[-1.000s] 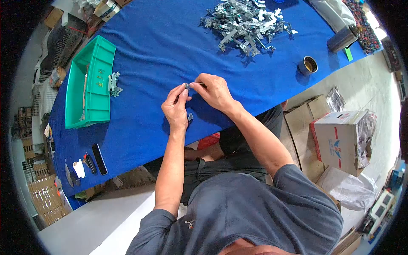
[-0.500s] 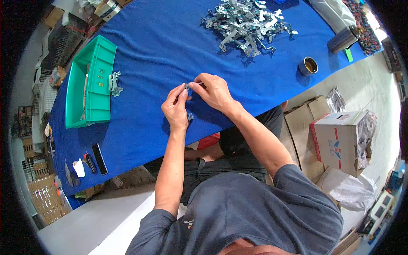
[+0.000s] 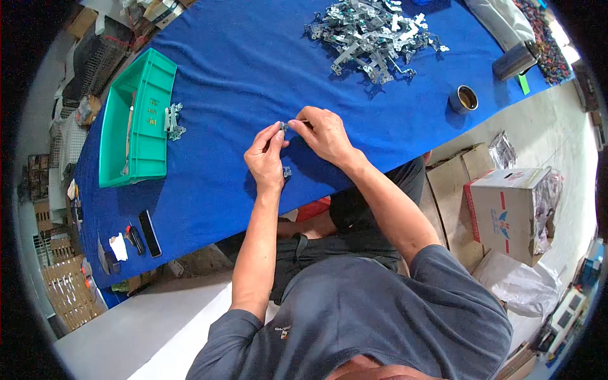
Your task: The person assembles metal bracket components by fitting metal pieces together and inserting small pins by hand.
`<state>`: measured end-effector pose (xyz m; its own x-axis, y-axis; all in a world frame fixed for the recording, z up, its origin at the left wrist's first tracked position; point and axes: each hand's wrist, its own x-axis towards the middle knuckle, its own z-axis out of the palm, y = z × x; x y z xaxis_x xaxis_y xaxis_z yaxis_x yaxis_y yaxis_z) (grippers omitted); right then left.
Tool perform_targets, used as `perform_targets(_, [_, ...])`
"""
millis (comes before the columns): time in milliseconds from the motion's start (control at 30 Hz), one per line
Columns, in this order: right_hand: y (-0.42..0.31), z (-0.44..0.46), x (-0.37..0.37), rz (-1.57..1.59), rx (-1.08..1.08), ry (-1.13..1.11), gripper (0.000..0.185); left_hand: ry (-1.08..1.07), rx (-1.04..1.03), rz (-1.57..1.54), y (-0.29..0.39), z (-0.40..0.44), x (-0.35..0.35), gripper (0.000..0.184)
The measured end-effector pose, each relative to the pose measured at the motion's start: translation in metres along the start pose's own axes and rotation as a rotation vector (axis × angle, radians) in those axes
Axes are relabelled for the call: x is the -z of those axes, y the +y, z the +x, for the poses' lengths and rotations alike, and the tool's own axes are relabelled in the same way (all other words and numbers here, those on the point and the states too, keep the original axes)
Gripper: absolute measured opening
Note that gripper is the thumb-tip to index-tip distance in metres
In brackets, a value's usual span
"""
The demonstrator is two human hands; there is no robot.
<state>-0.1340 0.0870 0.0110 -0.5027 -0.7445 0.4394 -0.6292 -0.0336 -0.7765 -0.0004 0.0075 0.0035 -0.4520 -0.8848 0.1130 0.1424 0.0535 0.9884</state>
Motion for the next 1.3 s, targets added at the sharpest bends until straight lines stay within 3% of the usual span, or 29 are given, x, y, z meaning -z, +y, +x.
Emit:
perform_targets(133, [-0.0035, 0.0016, -0.0016, 0.105, -0.017, 0.021, 0.028, -0.016, 0.000, -0.008, -0.0011, 0.0008, 0.0027, 0.019])
perform_targets(233, [-0.0012, 0.0017, -0.0006, -0.169, 0.003, -0.042, 0.025, -0.013, -0.003, -0.005, -0.0005, 0.0003, 0.0012, 0.018])
perform_targets(400, [0.0012, -0.0005, -0.0019, 0.001, 0.041, 0.018, 0.025, -0.005, 0.013, -0.033, -0.0006, 0.0000, -0.0004, 0.017])
perform_targets(533, [-0.0038, 0.0011, 0.0005, 0.046, -0.047, -0.017, 0.025, -0.002, 0.029, -0.031, 0.0003, 0.0001, 0.0016, 0.018])
perform_targets(600, [-0.0016, 0.0007, 0.0013, -0.201, 0.009, -0.052, 0.024, -0.002, 0.006, -0.029, 0.0007, -0.0007, 0.0008, 0.018])
perform_targets(833, [-0.0044, 0.0013, 0.0011, 0.047, -0.007, 0.005, 0.026, -0.017, 0.030, -0.039, -0.0013, 0.0001, 0.0022, 0.018])
perform_targets(967, [-0.0032, 0.0013, -0.0008, 0.036, -0.031, 0.010, 0.024, -0.013, 0.016, -0.049, -0.0030, 0.0000, 0.0018, 0.019])
perform_targets(1067, [-0.0003, 0.0005, 0.0000, -0.110, -0.080, -0.125, 0.021, -0.013, 0.007, -0.047, -0.0017, -0.0002, 0.0018, 0.019])
perform_targets(1300, [-0.0010, 0.0008, -0.0013, 0.043, 0.076, 0.031, 0.019, -0.003, 0.043, -0.058, -0.0021, 0.0000, 0.0005, 0.020])
